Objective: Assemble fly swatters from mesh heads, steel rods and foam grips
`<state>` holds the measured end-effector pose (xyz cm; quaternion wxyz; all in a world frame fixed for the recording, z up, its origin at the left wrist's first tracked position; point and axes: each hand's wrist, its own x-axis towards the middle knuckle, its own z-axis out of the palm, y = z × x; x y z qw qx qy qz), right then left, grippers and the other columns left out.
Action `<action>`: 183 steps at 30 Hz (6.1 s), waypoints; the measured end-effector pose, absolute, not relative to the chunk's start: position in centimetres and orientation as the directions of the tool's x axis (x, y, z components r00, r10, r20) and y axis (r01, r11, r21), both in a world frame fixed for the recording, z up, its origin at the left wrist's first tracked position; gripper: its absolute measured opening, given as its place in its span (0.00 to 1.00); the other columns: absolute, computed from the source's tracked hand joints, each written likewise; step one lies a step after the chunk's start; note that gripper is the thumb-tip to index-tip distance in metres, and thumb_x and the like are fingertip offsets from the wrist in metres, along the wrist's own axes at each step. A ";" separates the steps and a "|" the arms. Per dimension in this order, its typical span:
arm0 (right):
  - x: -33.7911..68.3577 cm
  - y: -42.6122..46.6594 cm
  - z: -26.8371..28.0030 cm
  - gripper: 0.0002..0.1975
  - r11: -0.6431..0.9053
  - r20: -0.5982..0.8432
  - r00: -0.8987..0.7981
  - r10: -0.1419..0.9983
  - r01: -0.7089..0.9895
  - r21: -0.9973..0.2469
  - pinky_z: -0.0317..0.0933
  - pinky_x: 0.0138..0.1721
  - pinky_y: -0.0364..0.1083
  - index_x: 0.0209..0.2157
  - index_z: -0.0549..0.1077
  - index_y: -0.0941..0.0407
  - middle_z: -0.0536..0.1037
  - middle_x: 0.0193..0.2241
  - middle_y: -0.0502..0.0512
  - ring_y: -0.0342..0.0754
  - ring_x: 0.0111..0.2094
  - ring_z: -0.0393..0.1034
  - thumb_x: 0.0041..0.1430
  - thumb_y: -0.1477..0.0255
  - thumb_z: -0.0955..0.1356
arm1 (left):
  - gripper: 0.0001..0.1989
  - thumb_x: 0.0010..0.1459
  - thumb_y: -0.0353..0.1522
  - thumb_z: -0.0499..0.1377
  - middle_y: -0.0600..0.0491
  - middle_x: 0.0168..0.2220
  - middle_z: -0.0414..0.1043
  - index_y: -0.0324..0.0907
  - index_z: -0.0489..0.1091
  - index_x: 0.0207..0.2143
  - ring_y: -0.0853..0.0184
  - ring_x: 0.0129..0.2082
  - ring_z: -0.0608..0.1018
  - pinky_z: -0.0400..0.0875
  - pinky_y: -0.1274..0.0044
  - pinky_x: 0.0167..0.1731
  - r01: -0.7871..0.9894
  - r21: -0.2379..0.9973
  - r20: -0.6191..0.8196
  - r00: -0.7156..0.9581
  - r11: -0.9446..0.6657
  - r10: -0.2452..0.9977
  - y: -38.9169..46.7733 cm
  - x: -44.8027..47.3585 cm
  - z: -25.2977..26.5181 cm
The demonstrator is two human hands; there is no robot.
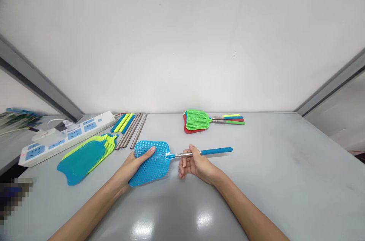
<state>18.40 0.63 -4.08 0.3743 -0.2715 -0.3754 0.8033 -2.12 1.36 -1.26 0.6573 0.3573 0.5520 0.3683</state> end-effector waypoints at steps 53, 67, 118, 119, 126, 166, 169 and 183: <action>18.1 0.7 -4.1 0.23 -0.463 -0.285 -0.432 0.856 -0.394 -0.794 0.55 0.23 0.44 0.16 0.62 0.58 0.64 0.15 0.51 0.45 0.21 0.64 0.53 0.55 0.55 | 0.19 0.45 0.38 0.59 0.44 0.34 0.74 0.37 0.68 0.38 0.60 0.30 0.76 0.72 0.72 0.29 -0.217 0.824 -0.501 0.153 0.523 0.852 1.8 -2.4 -1.2; 18.8 0.9 -3.9 0.22 -0.491 -0.267 -0.504 0.822 -0.387 -0.781 0.45 0.21 0.42 0.13 0.52 0.57 0.52 0.13 0.44 0.38 0.16 0.51 0.52 0.60 0.61 | 0.20 0.43 0.40 0.59 0.43 0.34 0.74 0.36 0.68 0.37 0.60 0.30 0.76 0.72 0.71 0.32 -0.257 0.765 -0.552 0.210 0.591 0.807 1.9 -2.8 -0.9; 18.4 0.8 -3.9 0.21 -0.467 -0.355 -0.304 0.884 -0.530 -0.708 0.51 0.27 0.44 0.10 0.53 0.56 0.55 0.12 0.46 0.42 0.20 0.56 0.51 0.63 0.62 | 0.15 0.44 0.42 0.57 0.51 0.21 0.71 0.36 0.68 0.23 0.64 0.24 0.74 0.69 0.76 0.28 0.057 0.948 -0.316 0.051 0.314 0.947 2.1 -2.2 -2.1; 18.3 0.8 -3.8 0.21 -0.463 -0.352 -0.302 0.886 -0.537 -0.705 0.51 0.27 0.44 0.10 0.53 0.56 0.55 0.12 0.46 0.42 0.20 0.56 0.50 0.62 0.62 | 0.15 0.44 0.42 0.57 0.51 0.21 0.72 0.36 0.68 0.23 0.64 0.24 0.74 0.69 0.75 0.28 0.056 0.948 -0.315 0.053 0.312 0.948 2.2 -2.2 -2.1; 18.3 0.8 -4.0 0.21 -0.456 -0.331 -0.317 0.889 -0.540 -0.708 0.51 0.28 0.44 0.11 0.55 0.56 0.57 0.12 0.46 0.42 0.20 0.57 0.48 0.61 0.63 | 0.16 0.44 0.41 0.58 0.50 0.25 0.74 0.36 0.70 0.27 0.62 0.27 0.75 0.69 0.72 0.31 -0.004 0.952 -0.305 0.071 0.307 0.950 2.4 -2.0 -1.9; 18.1 0.9 -3.7 0.18 -0.335 -0.275 -0.194 0.942 -0.606 -0.722 0.59 0.31 0.44 0.45 0.64 0.54 0.68 0.21 0.50 0.45 0.28 0.66 0.51 0.65 0.64 | 0.17 0.48 0.40 0.55 0.55 0.24 0.69 0.38 0.63 0.36 0.74 0.16 0.69 0.64 0.82 0.17 -0.119 0.971 -0.200 0.090 0.209 0.976 3.0 -2.4 -2.9; 18.1 0.8 -3.5 0.19 -0.342 -0.279 -0.201 0.939 -0.609 -0.715 0.59 0.31 0.44 0.44 0.64 0.54 0.69 0.21 0.49 0.45 0.28 0.67 0.50 0.65 0.64 | 0.19 0.48 0.41 0.55 0.54 0.24 0.69 0.37 0.63 0.38 0.73 0.16 0.69 0.65 0.81 0.17 -0.122 0.969 -0.202 0.110 0.215 0.973 3.1 -2.5 -3.0; 18.2 0.8 -3.5 0.17 -0.381 -0.322 -0.209 0.923 -0.604 -0.700 0.59 0.31 0.44 0.42 0.67 0.55 0.69 0.20 0.49 0.45 0.28 0.66 0.49 0.66 0.65 | 0.17 0.49 0.40 0.54 0.53 0.26 0.69 0.37 0.63 0.39 0.71 0.20 0.71 0.68 0.79 0.20 -0.113 0.973 -0.190 0.097 0.201 0.977 3.0 -2.5 -3.0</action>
